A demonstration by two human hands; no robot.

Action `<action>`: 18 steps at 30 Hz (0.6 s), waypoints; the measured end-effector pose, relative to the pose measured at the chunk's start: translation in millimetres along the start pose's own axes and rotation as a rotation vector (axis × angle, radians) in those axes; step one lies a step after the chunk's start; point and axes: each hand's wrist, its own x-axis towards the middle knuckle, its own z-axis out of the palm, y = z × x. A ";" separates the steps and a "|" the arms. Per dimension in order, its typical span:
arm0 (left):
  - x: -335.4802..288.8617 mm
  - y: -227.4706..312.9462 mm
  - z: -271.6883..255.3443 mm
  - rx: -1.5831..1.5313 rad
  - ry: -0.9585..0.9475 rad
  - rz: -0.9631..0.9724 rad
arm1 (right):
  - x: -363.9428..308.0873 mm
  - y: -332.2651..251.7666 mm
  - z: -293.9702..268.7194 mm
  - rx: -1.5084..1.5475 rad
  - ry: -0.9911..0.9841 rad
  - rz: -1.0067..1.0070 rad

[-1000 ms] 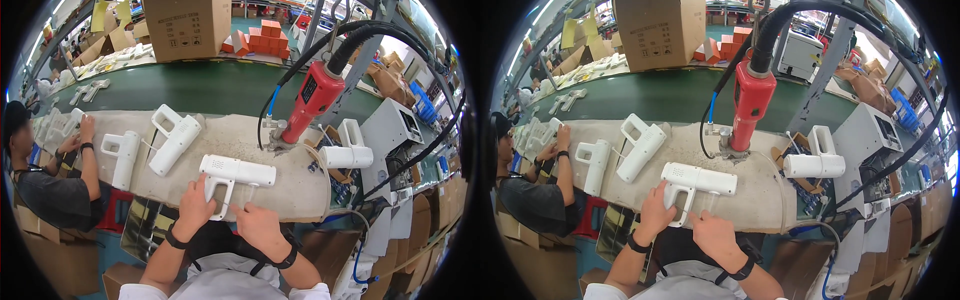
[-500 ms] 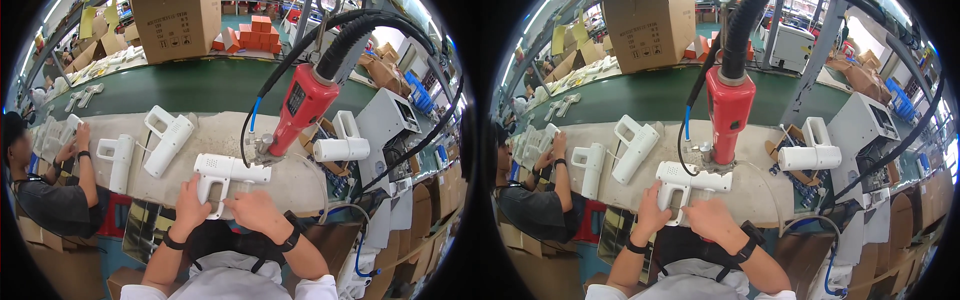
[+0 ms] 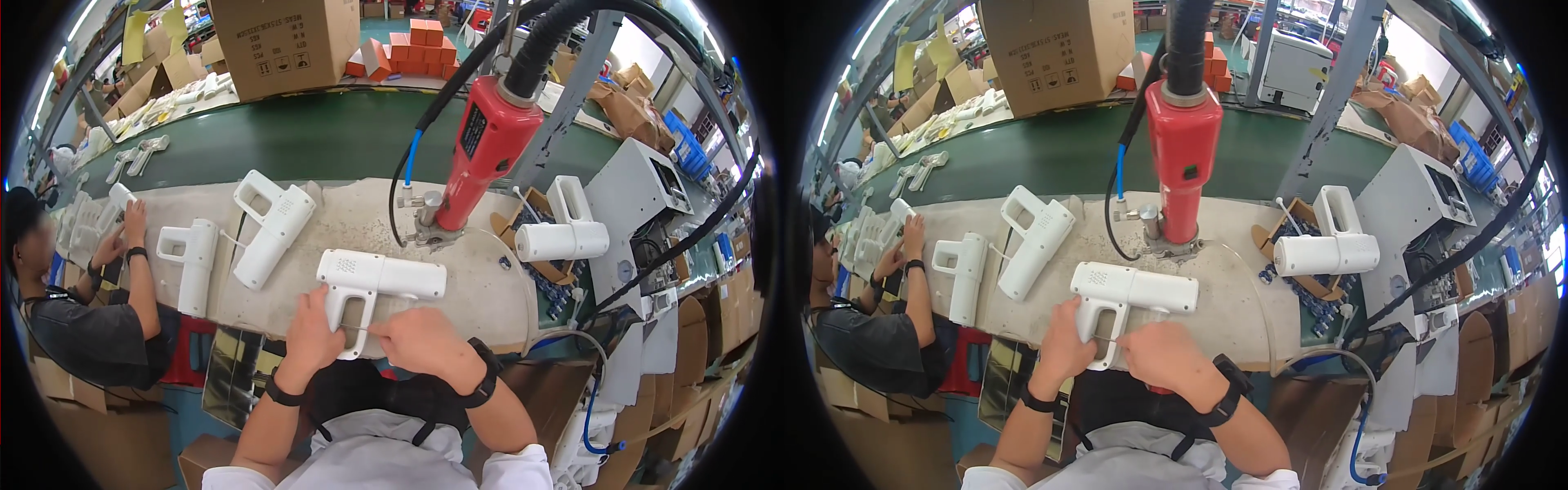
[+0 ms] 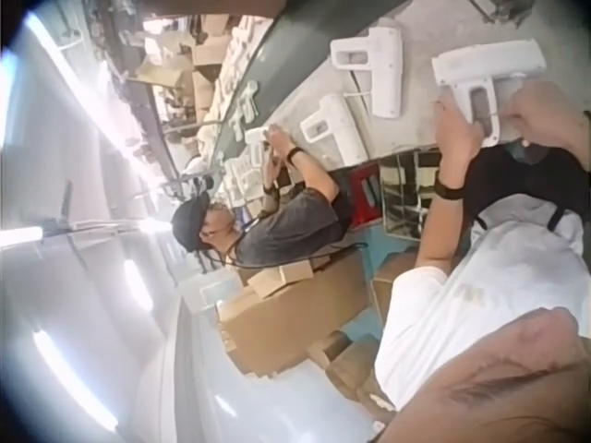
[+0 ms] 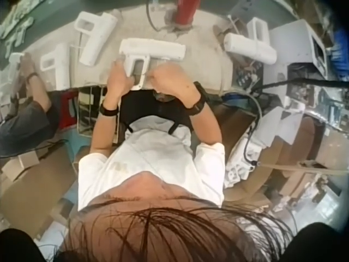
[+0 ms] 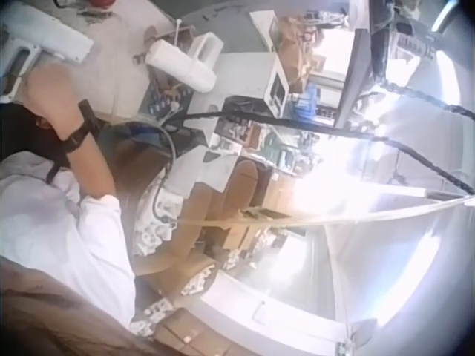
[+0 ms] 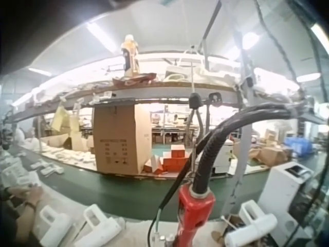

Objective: The person picks up a white plastic housing, places it on the workbench, and uses a power screwdriver to drive screws into it. They then use a manual screwdriver to finish the assembly before placing the unit into a bin and repeating the process.

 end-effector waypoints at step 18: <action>8.4 -1.1 2.6 0.101 -0.180 -0.089 | -91.5 -16.3 -30.0 -0.100 0.348 0.395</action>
